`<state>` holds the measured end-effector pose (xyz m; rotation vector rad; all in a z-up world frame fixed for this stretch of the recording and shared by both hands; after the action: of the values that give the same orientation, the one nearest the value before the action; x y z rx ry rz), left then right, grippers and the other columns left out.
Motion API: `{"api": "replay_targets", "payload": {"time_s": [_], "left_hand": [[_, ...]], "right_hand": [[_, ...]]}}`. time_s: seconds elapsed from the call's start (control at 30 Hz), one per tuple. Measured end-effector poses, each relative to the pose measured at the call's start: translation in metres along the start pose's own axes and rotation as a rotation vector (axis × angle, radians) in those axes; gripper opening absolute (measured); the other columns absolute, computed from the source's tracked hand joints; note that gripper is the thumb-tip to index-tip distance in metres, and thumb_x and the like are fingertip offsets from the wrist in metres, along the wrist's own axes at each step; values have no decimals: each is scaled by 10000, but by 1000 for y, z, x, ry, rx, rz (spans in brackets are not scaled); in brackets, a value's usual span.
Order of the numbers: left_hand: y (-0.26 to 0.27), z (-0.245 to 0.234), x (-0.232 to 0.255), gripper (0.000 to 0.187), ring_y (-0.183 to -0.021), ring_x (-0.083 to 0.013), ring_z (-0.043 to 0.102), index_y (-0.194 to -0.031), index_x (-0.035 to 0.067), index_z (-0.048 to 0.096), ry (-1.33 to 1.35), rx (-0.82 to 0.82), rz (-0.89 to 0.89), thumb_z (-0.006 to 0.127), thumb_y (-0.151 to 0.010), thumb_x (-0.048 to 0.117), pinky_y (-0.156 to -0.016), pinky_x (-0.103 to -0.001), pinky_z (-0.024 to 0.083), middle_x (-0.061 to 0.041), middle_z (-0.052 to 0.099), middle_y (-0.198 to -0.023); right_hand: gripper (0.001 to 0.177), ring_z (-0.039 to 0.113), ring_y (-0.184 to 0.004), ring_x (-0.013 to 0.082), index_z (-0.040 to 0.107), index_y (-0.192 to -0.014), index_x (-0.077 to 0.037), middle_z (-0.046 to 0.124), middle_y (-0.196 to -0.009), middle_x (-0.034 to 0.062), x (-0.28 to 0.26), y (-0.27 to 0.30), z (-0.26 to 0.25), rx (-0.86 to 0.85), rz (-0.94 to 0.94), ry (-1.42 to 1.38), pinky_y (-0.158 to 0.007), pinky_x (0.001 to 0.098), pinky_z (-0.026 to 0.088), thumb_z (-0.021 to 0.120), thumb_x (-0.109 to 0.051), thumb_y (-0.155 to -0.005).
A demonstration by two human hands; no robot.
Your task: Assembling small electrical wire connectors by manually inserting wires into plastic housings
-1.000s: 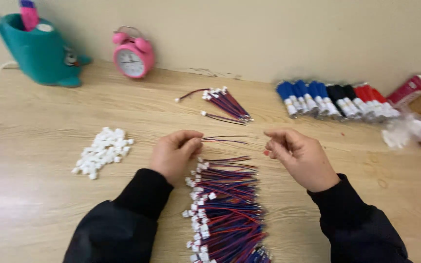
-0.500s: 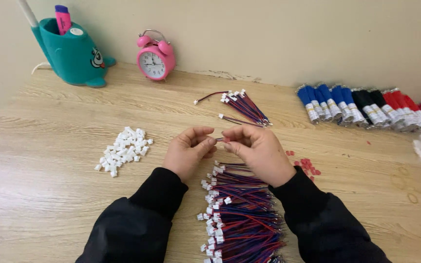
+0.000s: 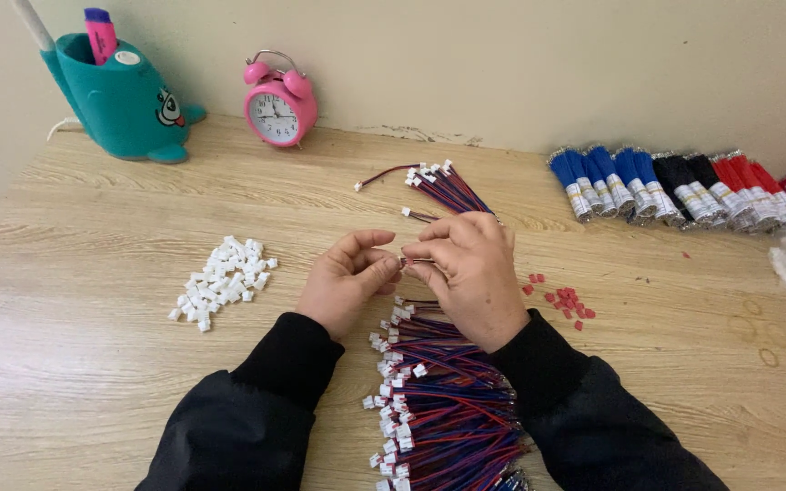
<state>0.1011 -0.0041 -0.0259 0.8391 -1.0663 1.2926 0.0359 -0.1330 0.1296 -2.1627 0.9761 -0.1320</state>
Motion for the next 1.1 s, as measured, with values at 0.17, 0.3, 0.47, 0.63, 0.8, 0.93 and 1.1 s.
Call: {"api": "replay_targets", "payload": {"time_s": [0.17, 0.3, 0.47, 0.63, 0.8, 0.93, 1.1], "left_hand": [[4, 4, 7, 385, -801, -153, 697, -1240, 49, 580, 19, -28, 15, 689, -872, 43, -723, -286, 626, -105, 709, -880], [4, 5, 5, 419, -774, -165, 699, -1240, 44, 577, 56, -42, 17, 716, -845, 26, -719, -303, 633, -119, 701, -843], [9, 7, 13, 416, -773, -156, 692, -1245, 44, 564, 69, -77, 19, 705, -853, 32, -723, -289, 627, -111, 691, -834], [13, 12, 18, 443, -761, -158, 691, -1254, 35, 557, 88, -76, 33, 717, -841, 24, -733, -306, 625, -111, 689, -820], [13, 12, 20, 445, -767, -149, 690, -1268, 46, 549, 83, -88, 24, 703, -851, 27, -733, -294, 623, -91, 686, -829], [15, 13, 24, 475, -764, -146, 691, -1280, 52, 544, 80, -100, 32, 715, -839, 22, -737, -292, 623, -88, 691, -827], [16, 19, 25, 483, -774, -135, 679, -1284, 46, 535, 64, -141, 31, 706, -836, -6, -761, -303, 623, -85, 675, -818]], "right_hand": [[104, 630, -930, 238, 736, -947, -229, 692, -929, -34, 8, 6, 15, -39, 81, -122, -803, 349, 457, 731, -225, -843], [118, 690, -830, 226, 747, -961, -181, 704, -873, -1, 11, 9, 19, -78, 172, -269, -728, 309, 532, 718, -145, -852], [116, 695, -814, 254, 752, -931, -162, 705, -828, 40, 10, 7, 17, -88, 198, -374, -734, 328, 528, 718, -101, -839], [129, 703, -797, 219, 769, -929, -154, 712, -811, 42, 15, 11, 22, -70, 263, -468, -735, 310, 531, 744, -97, -817], [132, 690, -805, 209, 769, -943, -167, 703, -812, 33, 15, 9, 23, -91, 259, -462, -737, 306, 526, 739, -111, -827], [140, 686, -818, 225, 764, -952, -116, 712, -816, 84, 20, 8, 22, -170, 264, -579, -771, 343, 525, 718, -57, -833], [144, 646, -829, 180, 761, -981, -86, 712, -826, 113, 26, 14, 28, -237, 338, -653, -775, 344, 505, 686, -72, -858]]}}
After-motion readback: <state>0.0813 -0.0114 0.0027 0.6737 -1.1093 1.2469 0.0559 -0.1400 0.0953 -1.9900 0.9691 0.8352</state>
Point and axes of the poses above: each hand's wrist, its own y-axis away from the middle knuckle, its own z-axis out of the palm, x = y × z, the point moved 8 cm from there along -y, towards the middle knuckle
